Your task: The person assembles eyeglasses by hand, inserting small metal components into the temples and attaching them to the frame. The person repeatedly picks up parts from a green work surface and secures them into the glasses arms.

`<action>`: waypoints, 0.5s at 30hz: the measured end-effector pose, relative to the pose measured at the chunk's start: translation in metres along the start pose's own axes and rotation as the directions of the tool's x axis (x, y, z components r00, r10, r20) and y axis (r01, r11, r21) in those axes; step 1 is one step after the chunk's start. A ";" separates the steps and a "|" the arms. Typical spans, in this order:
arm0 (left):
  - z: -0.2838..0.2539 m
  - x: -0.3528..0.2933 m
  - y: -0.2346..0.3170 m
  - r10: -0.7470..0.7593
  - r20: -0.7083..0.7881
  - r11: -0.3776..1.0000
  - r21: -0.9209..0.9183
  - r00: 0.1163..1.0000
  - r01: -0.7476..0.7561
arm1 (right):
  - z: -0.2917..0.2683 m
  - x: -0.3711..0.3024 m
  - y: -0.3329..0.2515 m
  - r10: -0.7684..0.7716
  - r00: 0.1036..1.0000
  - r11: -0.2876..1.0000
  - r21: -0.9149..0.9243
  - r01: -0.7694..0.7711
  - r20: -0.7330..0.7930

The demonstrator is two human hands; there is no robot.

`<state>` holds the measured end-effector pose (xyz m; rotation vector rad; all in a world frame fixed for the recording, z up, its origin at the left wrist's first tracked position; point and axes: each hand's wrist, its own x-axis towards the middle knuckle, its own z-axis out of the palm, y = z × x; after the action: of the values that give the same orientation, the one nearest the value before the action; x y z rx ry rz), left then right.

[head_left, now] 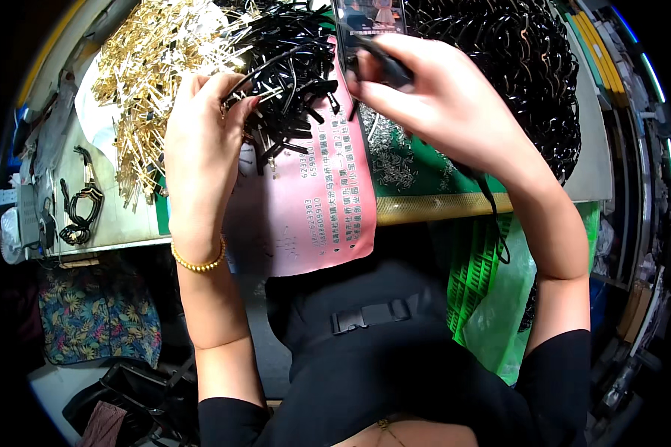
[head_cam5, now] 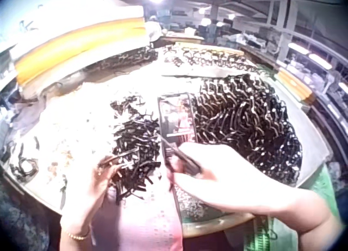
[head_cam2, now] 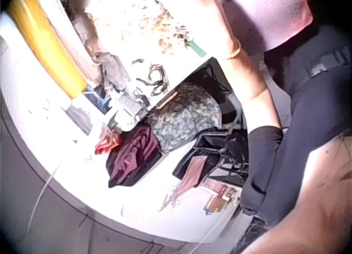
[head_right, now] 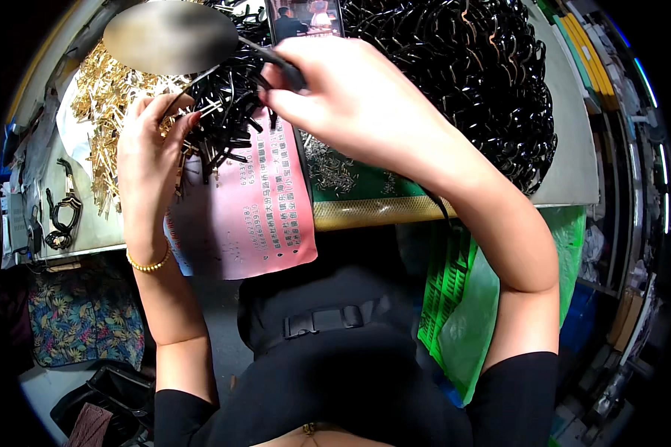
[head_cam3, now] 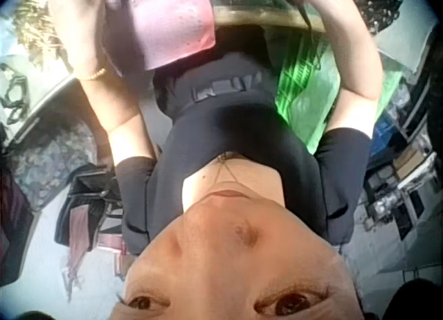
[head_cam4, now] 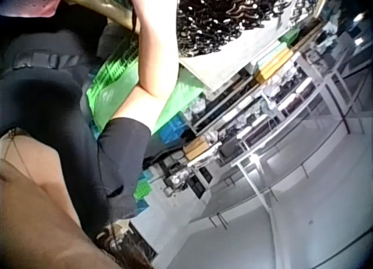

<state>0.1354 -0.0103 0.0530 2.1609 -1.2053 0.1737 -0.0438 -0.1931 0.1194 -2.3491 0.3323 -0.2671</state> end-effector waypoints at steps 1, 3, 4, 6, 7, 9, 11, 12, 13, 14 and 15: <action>0.002 0.001 0.003 0.003 0.019 1.000 -0.002 1.000 -0.003 | -0.006 -0.015 0.002 0.024 1.000 0.999 0.032 -0.024 -0.010; 0.000 -0.005 0.005 -0.010 0.017 0.999 0.044 1.000 0.009 | -0.014 -0.041 -0.003 0.084 0.996 0.996 -0.005 -0.084 -0.021; -0.002 -0.012 0.005 -0.022 0.018 0.997 0.076 1.000 0.021 | -0.015 -0.055 -0.004 0.098 0.994 0.995 -0.007 -0.098 -0.044; -0.008 -0.021 0.006 0.066 -0.032 0.973 0.224 0.997 -0.057 | -0.023 -0.087 -0.005 0.185 0.974 0.972 -0.120 -0.201 -0.134; -0.010 -0.024 0.008 0.125 -0.052 0.954 0.282 0.991 -0.105 | -0.028 -0.104 -0.002 0.245 0.948 0.934 -0.212 -0.287 -0.202; -0.022 -0.036 0.009 -0.020 -0.026 0.981 0.195 0.999 0.024 | -0.032 -0.132 0.018 0.352 0.909 0.888 -0.226 -0.400 -0.225; -0.028 -0.045 0.032 -0.264 -0.036 0.962 -0.079 0.964 0.261 | -0.026 -0.149 0.042 0.322 0.926 0.868 -0.330 -0.372 -0.198; -0.023 -0.048 0.041 -0.202 -0.045 0.966 -0.172 0.978 0.191 | -0.021 -0.158 0.055 0.312 0.929 0.860 -0.355 -0.366 -0.200; -0.018 -0.052 0.052 -0.139 -0.005 0.964 -0.229 0.990 0.134 | -0.020 -0.162 0.058 0.305 0.931 0.850 -0.384 -0.361 -0.201; -0.015 -0.062 0.063 -0.086 0.025 0.959 -0.268 0.996 0.089 | -0.014 -0.160 0.060 0.315 0.924 0.872 -0.320 -0.372 -0.216; -0.007 -0.075 0.077 -0.044 0.136 0.936 -0.340 0.990 0.088 | -0.013 -0.158 0.059 0.285 0.930 0.918 -0.213 -0.334 -0.231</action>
<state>0.0322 0.0197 0.0646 1.9201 -1.1342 -0.1959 -0.2066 -0.1926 0.0719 -2.4719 0.8734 -0.3176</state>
